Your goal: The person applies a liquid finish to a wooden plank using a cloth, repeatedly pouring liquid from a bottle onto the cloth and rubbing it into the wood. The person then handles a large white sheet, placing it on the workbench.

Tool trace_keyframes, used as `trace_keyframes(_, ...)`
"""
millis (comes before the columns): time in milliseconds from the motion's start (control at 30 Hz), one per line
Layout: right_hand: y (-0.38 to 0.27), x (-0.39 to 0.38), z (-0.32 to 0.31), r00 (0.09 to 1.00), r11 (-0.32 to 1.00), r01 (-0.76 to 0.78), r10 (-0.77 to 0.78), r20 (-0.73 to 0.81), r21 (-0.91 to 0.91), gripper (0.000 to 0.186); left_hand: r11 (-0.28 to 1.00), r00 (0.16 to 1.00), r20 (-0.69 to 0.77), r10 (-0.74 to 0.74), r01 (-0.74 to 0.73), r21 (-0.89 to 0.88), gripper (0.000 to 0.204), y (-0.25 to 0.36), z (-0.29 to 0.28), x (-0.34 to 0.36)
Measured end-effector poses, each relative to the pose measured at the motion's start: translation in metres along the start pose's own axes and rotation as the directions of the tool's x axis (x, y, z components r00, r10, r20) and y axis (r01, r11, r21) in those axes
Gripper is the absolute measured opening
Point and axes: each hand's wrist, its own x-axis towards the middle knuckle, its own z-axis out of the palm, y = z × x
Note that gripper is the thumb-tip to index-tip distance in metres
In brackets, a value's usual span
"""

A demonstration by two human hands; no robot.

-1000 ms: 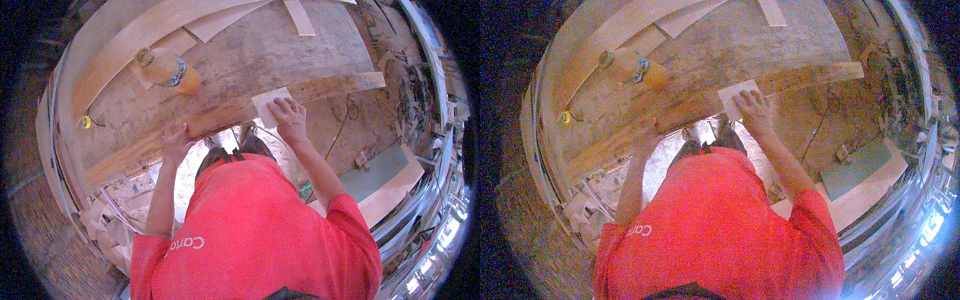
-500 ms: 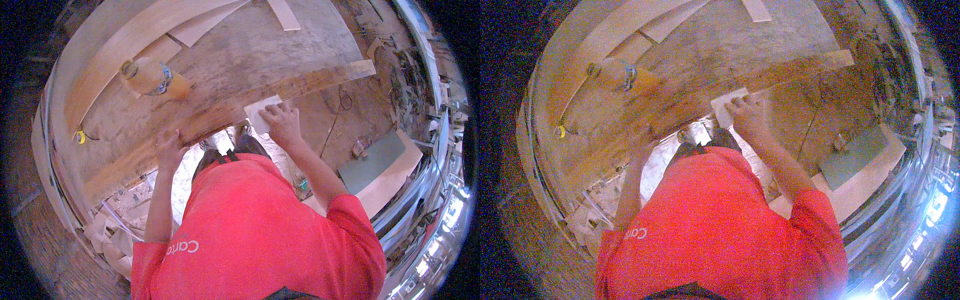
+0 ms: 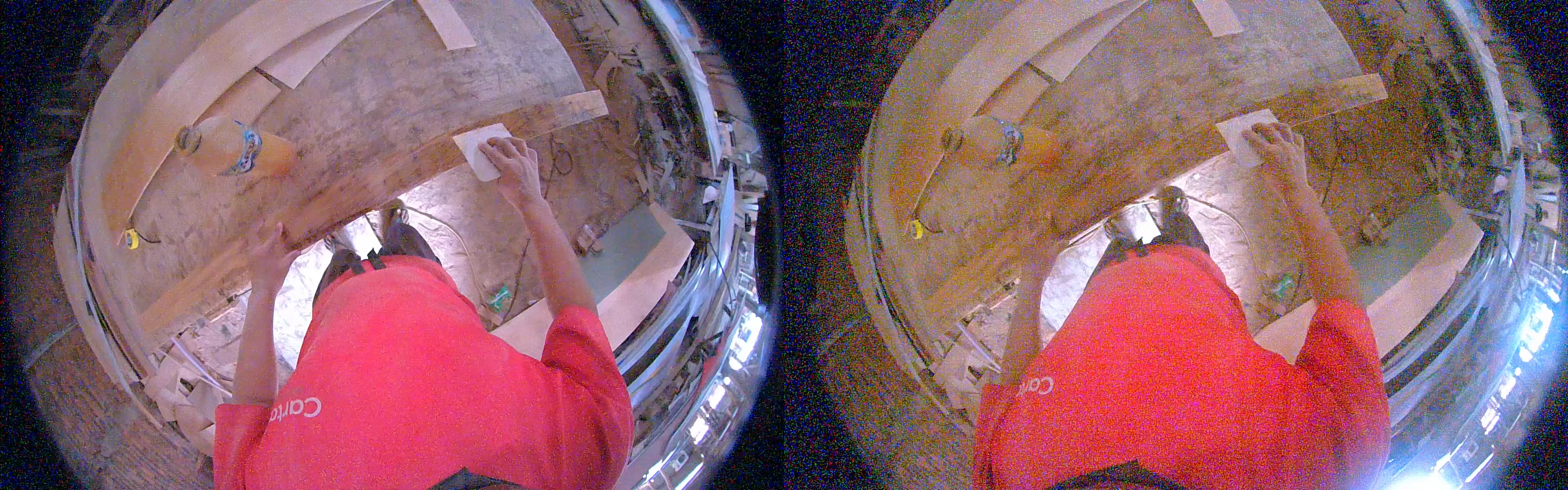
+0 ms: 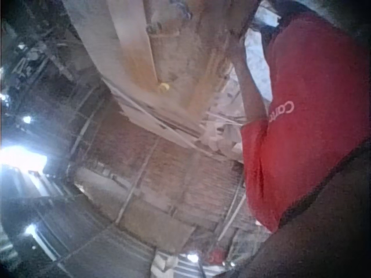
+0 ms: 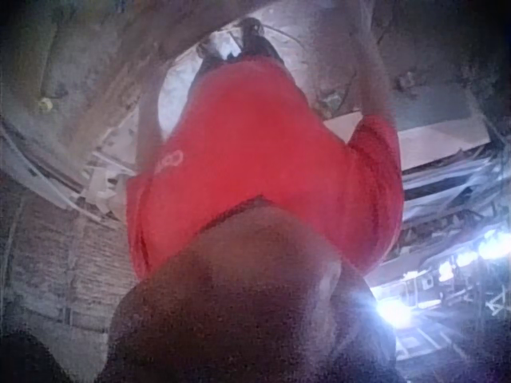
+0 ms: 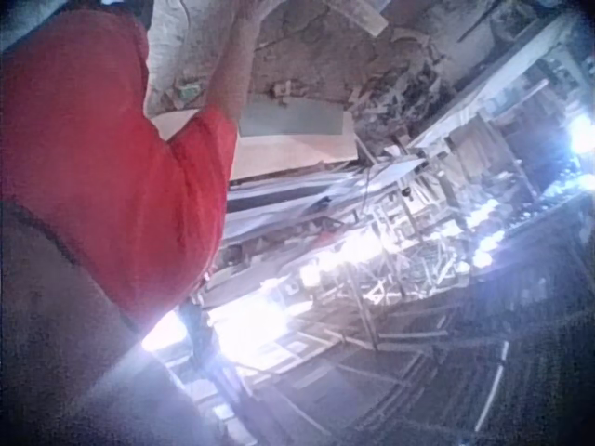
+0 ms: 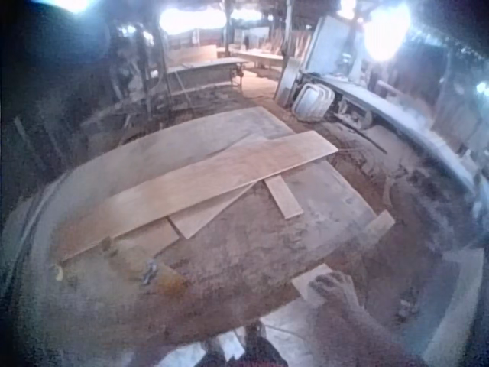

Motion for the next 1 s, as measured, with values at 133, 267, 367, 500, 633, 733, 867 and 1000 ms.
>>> trace_keyframes(133,0.002,0.012,-0.006,0.999,1.0,-0.027,0.027,0.04,0.007,0.061,0.989,0.999,0.024,-0.036,0.032,0.141,0.083,0.011,-0.005,-0.001)
trace_keyframes(267,0.006,0.02,0.002,1.0,1.0,-0.027,0.027,0.004,-0.001,0.057,0.996,0.999,0.013,-0.034,0.033,0.088,0.084,-0.006,0.005,-0.005)
trace_keyframes(367,0.006,0.024,0.002,1.0,1.0,-0.018,0.018,0.008,-0.016,0.052,0.996,1.0,-0.023,0.015,-0.013,0.092,0.086,-0.015,0.01,-0.006)
trace_keyframes(500,-0.013,0.024,-0.022,0.966,0.992,-0.097,0.114,0.231,-0.083,0.048,0.998,0.999,-0.033,0.03,-0.028,0.054,0.089,-0.021,0.01,-0.005)
trace_keyframes(633,-0.038,0.009,-0.048,0.88,0.986,-0.105,0.152,0.45,-0.127,0.05,0.977,1.0,0.023,0.001,-0.006,0.214,0.092,-0.022,0.012,-0.01)
trace_keyframes(733,-0.072,-0.011,-0.055,0.929,0.979,-0.141,0.079,0.362,0.148,0.055,0.994,1.0,0.001,0.0,0.0,0.111,0.1,-0.02,-0.002,-0.012)
trace_keyframes(867,-0.16,-0.021,-0.036,0.997,0.94,-0.052,0.032,0.064,0.337,0.064,0.988,0.997,-0.061,0.052,-0.042,0.151,0.109,-0.06,-0.019,-0.03)
trace_keyframes(1000,-0.267,-0.01,-0.007,0.998,0.969,0.026,-0.04,0.05,0.245,0.067,0.979,0.997,0.032,0.076,-0.081,0.187,0.108,-0.109,-0.029,-0.042)
